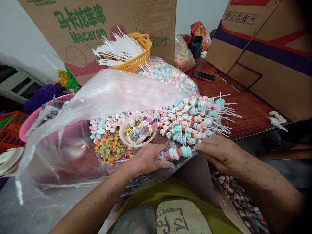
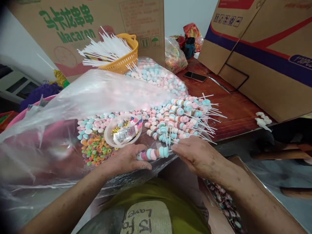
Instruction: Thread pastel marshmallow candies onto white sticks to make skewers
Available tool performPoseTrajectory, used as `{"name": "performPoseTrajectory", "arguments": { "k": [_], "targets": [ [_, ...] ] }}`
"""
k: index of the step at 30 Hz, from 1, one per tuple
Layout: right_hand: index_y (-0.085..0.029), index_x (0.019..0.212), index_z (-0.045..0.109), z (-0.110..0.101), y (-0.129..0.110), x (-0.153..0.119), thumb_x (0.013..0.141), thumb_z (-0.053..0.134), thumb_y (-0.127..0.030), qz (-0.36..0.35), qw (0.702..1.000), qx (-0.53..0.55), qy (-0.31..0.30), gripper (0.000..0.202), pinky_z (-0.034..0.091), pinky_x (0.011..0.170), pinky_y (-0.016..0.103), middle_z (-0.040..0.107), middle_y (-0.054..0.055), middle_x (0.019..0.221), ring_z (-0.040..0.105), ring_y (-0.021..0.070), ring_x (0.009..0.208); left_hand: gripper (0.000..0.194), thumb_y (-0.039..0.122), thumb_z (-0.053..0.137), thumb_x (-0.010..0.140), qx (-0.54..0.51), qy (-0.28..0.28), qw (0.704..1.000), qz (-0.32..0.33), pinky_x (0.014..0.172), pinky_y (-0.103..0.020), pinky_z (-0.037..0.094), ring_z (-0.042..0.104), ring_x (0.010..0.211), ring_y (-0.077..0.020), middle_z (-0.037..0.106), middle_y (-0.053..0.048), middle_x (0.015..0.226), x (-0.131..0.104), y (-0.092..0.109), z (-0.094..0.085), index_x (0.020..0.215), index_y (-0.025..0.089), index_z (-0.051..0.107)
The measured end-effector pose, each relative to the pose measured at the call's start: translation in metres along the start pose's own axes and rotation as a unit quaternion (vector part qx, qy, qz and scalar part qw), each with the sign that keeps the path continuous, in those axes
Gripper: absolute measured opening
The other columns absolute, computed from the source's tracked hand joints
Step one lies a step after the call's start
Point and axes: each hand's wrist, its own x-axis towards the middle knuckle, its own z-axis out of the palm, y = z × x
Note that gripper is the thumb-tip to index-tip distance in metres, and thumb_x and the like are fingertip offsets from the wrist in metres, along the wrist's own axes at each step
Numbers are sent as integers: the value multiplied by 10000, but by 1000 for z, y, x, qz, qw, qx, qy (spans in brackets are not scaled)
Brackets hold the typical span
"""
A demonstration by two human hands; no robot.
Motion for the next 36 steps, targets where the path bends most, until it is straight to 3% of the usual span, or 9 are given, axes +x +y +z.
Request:
{"name": "performPoseTrajectory", "arguments": {
  "k": [5, 10, 14, 18, 21, 25, 31, 34, 36],
  "targets": [
    [-168, 797, 614, 2, -8, 18, 829, 418, -100, 18, 995, 5, -100, 209, 311, 573, 246, 582, 46, 682, 487, 136, 623, 508, 590, 650, 647, -88, -74, 993, -10, 603, -246, 372, 562, 747, -194, 606, -4, 818, 9, 6, 8, 924, 173, 564],
    [-152, 767, 598, 20, -16, 33, 803, 441, -79, 2, 989, 38, -145, 178, 283, 542, 247, 560, 35, 702, 454, 127, 603, 629, 467, 761, 559, -196, -72, 978, 6, 754, -313, 443, 573, 905, -240, 626, -41, 990, 21, 10, 20, 1069, 175, 538],
    [-137, 755, 579, 35, -20, 39, 788, 477, -92, -11, 984, 129, -119, 116, 369, 604, 250, 577, 70, 862, 508, 146, 739, 678, 337, 802, 530, -259, -50, 963, 44, 843, -343, 442, 561, 1015, -262, 619, -88, 1078, 27, 13, 23, 1118, 146, 525],
    [-154, 858, 561, 33, -11, 30, 871, 404, -101, 7, 984, 171, -53, 165, 408, 639, 239, 531, 59, 874, 499, 132, 770, 785, 321, 768, 597, -295, -70, 952, 42, 832, -330, 456, 557, 1047, -245, 580, -88, 1182, 8, -2, 1, 1283, 202, 406],
    [-164, 885, 552, 20, -6, 23, 889, 402, -111, 14, 984, 174, -19, 159, 412, 627, 244, 492, 41, 803, 486, 133, 727, 582, 349, 748, 616, -260, -88, 962, 1, 747, -287, 467, 573, 955, -228, 626, -52, 1053, -12, -17, -8, 1144, 211, 543],
    [-168, 1064, 503, 13, -17, 27, 842, 388, -31, -10, 984, 176, 4, 285, 450, 740, 259, 489, 80, 959, 499, 150, 878, 400, 388, 665, 702, -337, -174, 922, -72, 544, -208, 440, 530, 614, -115, 569, 16, 736, -20, -20, 5, 1014, 159, 564],
    [-149, 1319, 309, 43, -41, 50, 717, 372, 30, -39, 981, 185, -42, 631, 473, 821, 335, 431, 142, 1149, 465, 194, 1032, 407, 397, 660, 703, -315, -122, 938, -74, 407, -176, 374, 438, 462, -62, 517, 33, 715, -12, -13, 22, 1019, 170, 544],
    [-139, 1321, 328, 51, -37, 56, 804, 360, -43, -31, 973, 226, 28, 526, 442, 885, 353, 441, 149, 1188, 442, 198, 1105, 333, 417, 624, 733, -337, -116, 931, -81, 418, -181, 395, 433, 454, -61, 497, 40, 670, -13, -11, 26, 935, 163, 547],
    [-156, 1257, 422, 53, -32, 56, 875, 371, -161, 57, 965, 235, 101, 386, 432, 884, 360, 510, 118, 1116, 475, 196, 1058, 294, 439, 574, 768, -367, -89, 920, -106, 420, -182, 397, 415, 436, -63, 442, 56, 576, -15, -10, 29, 835, 155, 540]
  ]
}}
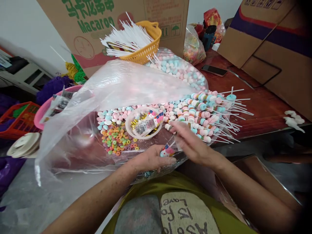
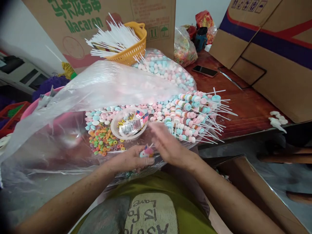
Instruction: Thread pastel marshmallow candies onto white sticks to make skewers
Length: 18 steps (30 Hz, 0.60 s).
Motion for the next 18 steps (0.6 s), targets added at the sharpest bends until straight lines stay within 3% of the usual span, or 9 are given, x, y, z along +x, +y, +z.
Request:
{"name": "performPoseTrajectory", "arguments": {
  "k": [2, 4, 6, 9, 11, 13, 14, 16, 18],
  "targets": [
    [-173, 1117, 541, 2, 2, -3, 876, 456, -301, 108, 994, 19, 7, 286, 466, 754, 311, 584, 62, 930, 539, 173, 854, 297, 451, 525, 793, -4, 48, 999, 0, 424, -185, 388, 409, 429, -67, 419, 59, 537, -1, -2, 2, 767, 155, 524],
    [-166, 915, 619, 12, 0, -6, 838, 525, -341, 179, 979, 63, -74, 213, 445, 608, 250, 597, 16, 750, 531, 136, 667, 289, 428, 521, 792, 54, 88, 994, 31, 452, -184, 370, 419, 464, -73, 429, 52, 541, -2, -5, 1, 692, 156, 510],
    [-152, 766, 631, 24, -5, -8, 843, 505, -294, 194, 967, 104, -131, 204, 415, 564, 226, 596, 2, 664, 523, 116, 604, 283, 395, 552, 769, 110, 90, 987, 70, 501, -182, 359, 432, 531, -80, 440, 49, 555, -4, -7, -3, 632, 153, 499],
    [-147, 715, 624, 32, -12, -4, 861, 465, -259, 181, 969, 129, -110, 243, 414, 559, 220, 604, 2, 642, 536, 111, 597, 256, 399, 563, 760, 47, -11, 997, 62, 528, -187, 371, 481, 566, -91, 497, 45, 587, -9, -8, -10, 695, 155, 522],
    [-152, 712, 603, 26, -15, 3, 864, 472, -269, 173, 979, 100, -28, 232, 422, 534, 224, 590, 2, 617, 535, 114, 571, 269, 419, 547, 773, -24, -63, 997, 30, 510, -188, 378, 506, 541, -88, 520, 38, 597, -13, -7, -15, 727, 156, 520],
    [-157, 777, 601, 15, -19, 11, 867, 460, -235, 117, 990, -5, 74, 184, 465, 623, 269, 625, 40, 714, 582, 151, 683, 297, 436, 523, 790, -57, -58, 997, 3, 493, -186, 370, 512, 519, -80, 511, 37, 592, -16, -6, -19, 689, 157, 501],
    [-161, 848, 605, 10, -20, 14, 864, 447, -202, 59, 991, -74, 89, 164, 474, 723, 317, 644, 66, 813, 596, 182, 807, 308, 437, 508, 800, -58, -46, 997, -2, 496, -189, 370, 514, 517, -79, 512, 36, 593, -17, -6, -21, 671, 158, 497],
    [-182, 1034, 581, 5, -23, 18, 852, 422, -139, -96, 976, -198, 3, 246, 379, 943, 449, 621, 93, 1055, 511, 239, 1090, 293, 397, 505, 805, -42, -38, 998, -1, 525, -206, 391, 527, 534, -85, 535, 27, 601, -17, -5, -23, 636, 158, 511],
    [-180, 1129, 543, 7, -24, 18, 851, 396, -110, -226, 925, -276, -130, 321, 264, 1033, 519, 588, 97, 1144, 426, 252, 1191, 239, 314, 530, 780, -12, -58, 998, 6, 559, -225, 416, 535, 546, -97, 559, 17, 590, -17, -5, -26, 601, 157, 541]
  ]
}}
